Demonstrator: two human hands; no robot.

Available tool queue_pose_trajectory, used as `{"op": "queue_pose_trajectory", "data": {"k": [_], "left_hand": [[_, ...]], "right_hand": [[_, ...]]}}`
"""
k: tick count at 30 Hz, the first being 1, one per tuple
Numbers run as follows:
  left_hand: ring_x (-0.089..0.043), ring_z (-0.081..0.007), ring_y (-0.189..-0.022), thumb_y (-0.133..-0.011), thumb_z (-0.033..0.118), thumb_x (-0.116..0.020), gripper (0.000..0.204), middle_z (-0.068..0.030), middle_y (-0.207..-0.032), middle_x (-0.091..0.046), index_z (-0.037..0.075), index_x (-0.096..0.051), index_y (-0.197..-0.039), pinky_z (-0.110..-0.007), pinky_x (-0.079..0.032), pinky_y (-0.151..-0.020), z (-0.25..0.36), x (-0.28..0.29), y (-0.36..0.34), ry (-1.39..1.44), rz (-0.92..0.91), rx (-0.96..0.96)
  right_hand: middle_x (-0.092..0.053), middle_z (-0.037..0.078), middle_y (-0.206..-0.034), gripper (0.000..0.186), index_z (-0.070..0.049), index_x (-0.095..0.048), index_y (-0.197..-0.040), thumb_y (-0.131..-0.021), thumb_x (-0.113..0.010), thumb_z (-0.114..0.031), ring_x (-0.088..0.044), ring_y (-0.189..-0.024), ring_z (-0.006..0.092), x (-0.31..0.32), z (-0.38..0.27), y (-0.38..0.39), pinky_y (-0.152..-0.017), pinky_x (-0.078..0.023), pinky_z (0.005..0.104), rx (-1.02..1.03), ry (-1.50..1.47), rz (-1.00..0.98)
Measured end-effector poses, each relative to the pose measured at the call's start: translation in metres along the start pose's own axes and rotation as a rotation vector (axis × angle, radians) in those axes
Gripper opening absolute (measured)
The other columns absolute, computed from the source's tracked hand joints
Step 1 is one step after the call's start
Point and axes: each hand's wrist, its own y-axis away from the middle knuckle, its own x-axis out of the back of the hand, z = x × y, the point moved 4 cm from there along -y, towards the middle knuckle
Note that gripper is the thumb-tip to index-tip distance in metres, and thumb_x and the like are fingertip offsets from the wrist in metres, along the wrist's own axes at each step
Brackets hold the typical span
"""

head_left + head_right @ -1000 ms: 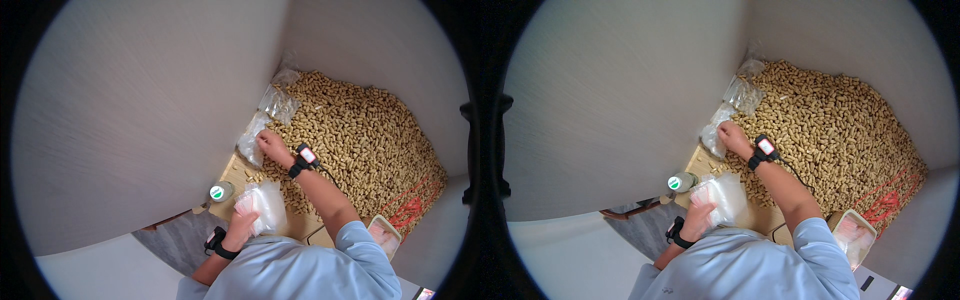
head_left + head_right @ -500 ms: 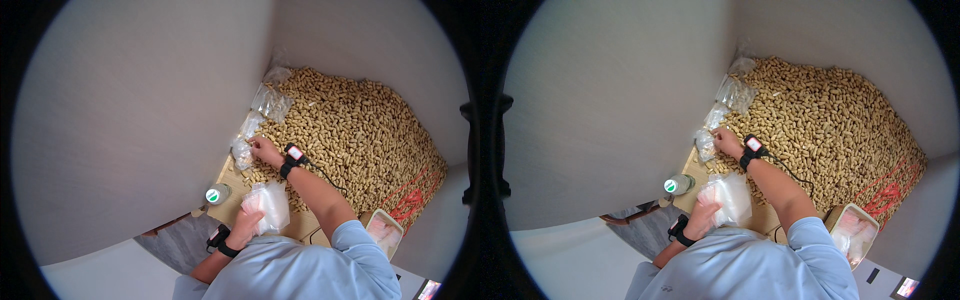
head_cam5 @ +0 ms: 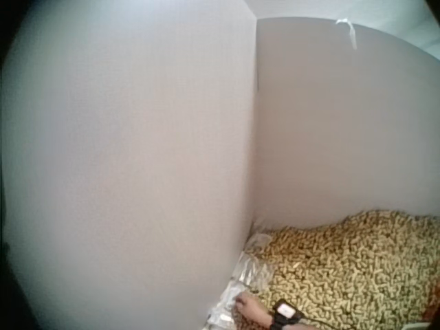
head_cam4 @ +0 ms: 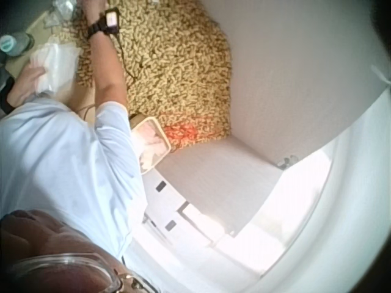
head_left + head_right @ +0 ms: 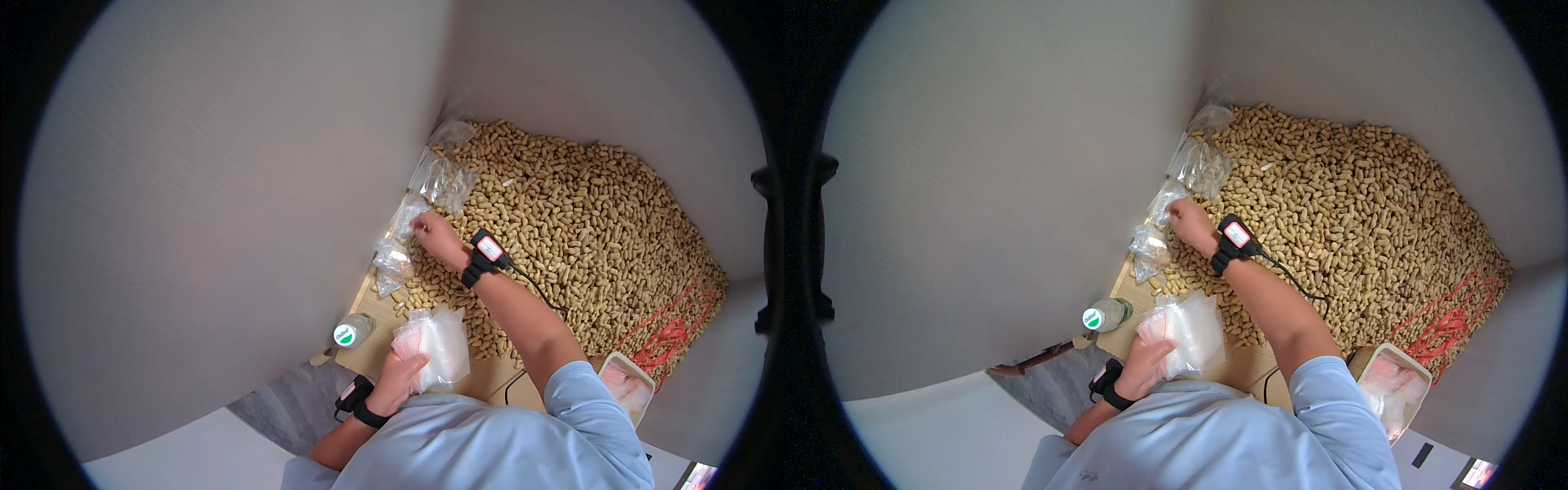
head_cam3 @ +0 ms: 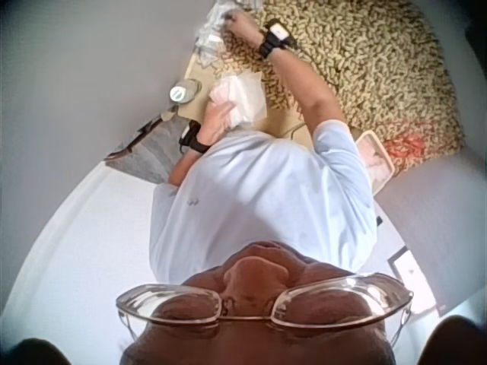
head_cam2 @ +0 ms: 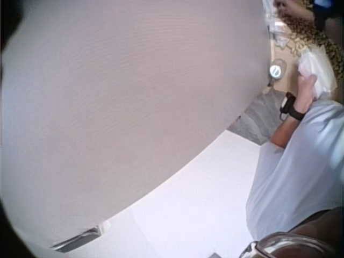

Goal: The person scoops peanuts by hand from a large pile and places them into small clear plastic bags. The filled bags are then set aside in a nearby container. The process is repeated continuously throughout the clip.

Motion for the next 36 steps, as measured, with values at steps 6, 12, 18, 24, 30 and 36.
{"op": "queue_pose_trajectory", "data": {"k": [6,12,18,24,30,36], "left_hand": [[-0.058,-0.0181,-0.101,-0.084,-0.002,-0.053,0.04,-0.0093,-0.114,-0.058,-0.002,-0.047,-0.124,-0.034,-0.048,-0.089,0.003,-0.001,-0.005,-0.017,0.018,0.028],[-0.058,-0.0162,-0.098,-0.085,0.0,-0.054,0.037,-0.0081,-0.112,-0.058,-0.002,-0.048,-0.122,-0.032,-0.048,-0.087,0.007,-0.002,-0.006,-0.045,0.043,-0.007],[-0.058,-0.0159,-0.099,-0.086,-0.002,-0.053,0.038,-0.008,-0.113,-0.057,-0.001,-0.047,-0.124,-0.032,-0.048,-0.087,0.004,-0.009,-0.016,-0.01,-0.012,-0.007],[-0.058,-0.0161,-0.1,-0.086,-0.003,-0.052,0.038,-0.0084,-0.113,-0.058,-0.001,-0.047,-0.124,-0.032,-0.049,-0.088,0.003,-0.017,-0.023,-0.037,-0.022,0.013],[-0.059,-0.0175,-0.101,-0.086,-0.004,-0.051,0.04,-0.0092,-0.114,-0.058,-0.001,-0.047,-0.125,-0.033,-0.049,-0.088,0.01,-0.025,-0.024,-0.006,-0.036,-0.026],[-0.057,-0.0256,-0.107,-0.083,-0.008,-0.045,0.049,-0.0133,-0.121,-0.054,0.0,-0.039,-0.131,-0.04,-0.048,-0.092,0.011,-0.028,-0.042,0.155,-0.078,-0.074]], "right_hand": [[-0.051,0.018,-0.114,0.052,-0.002,-0.048,-0.123,-0.076,-0.066,-0.012,-0.05,-0.107,0.035,0.001,0.005,-0.03,-0.093,-0.042,0.0395,-0.021,0.194,0.139],[-0.057,0.016,-0.098,0.02,-0.002,-0.063,-0.091,-0.074,-0.066,-0.014,-0.054,-0.097,0.0326,-0.009,0.025,-0.04,-0.08,-0.044,0.04,-0.063,0.076,-0.121],[-0.056,0.012,-0.088,0.016,-0.001,-0.056,-0.088,-0.083,-0.061,-0.015,-0.054,-0.079,0.0267,0.036,0.034,-0.037,-0.071,-0.044,0.0334,-0.073,-0.287,-0.029],[-0.057,0.012,-0.092,0.016,-0.002,-0.053,-0.095,-0.088,-0.056,-0.017,-0.055,-0.083,0.0215,0.105,-0.03,-0.027,-0.074,-0.045,0.0333,0.181,0.041,0.182],[-0.055,0.006,-0.08,0.014,-0.001,-0.052,-0.094,-0.087,-0.058,-0.012,-0.054,-0.069,0.0156,0.209,-0.092,0.009,-0.063,-0.044,0.0267,0.316,-0.196,0.316],[-0.05,-0.004,-0.079,0.013,-0.009,-0.05,-0.096,-0.089,-0.059,-0.015,-0.047,-0.069,0.0045,0.207,-0.082,0.042,-0.062,-0.04,0.0197,-0.034,-1.026,0.084]]}}
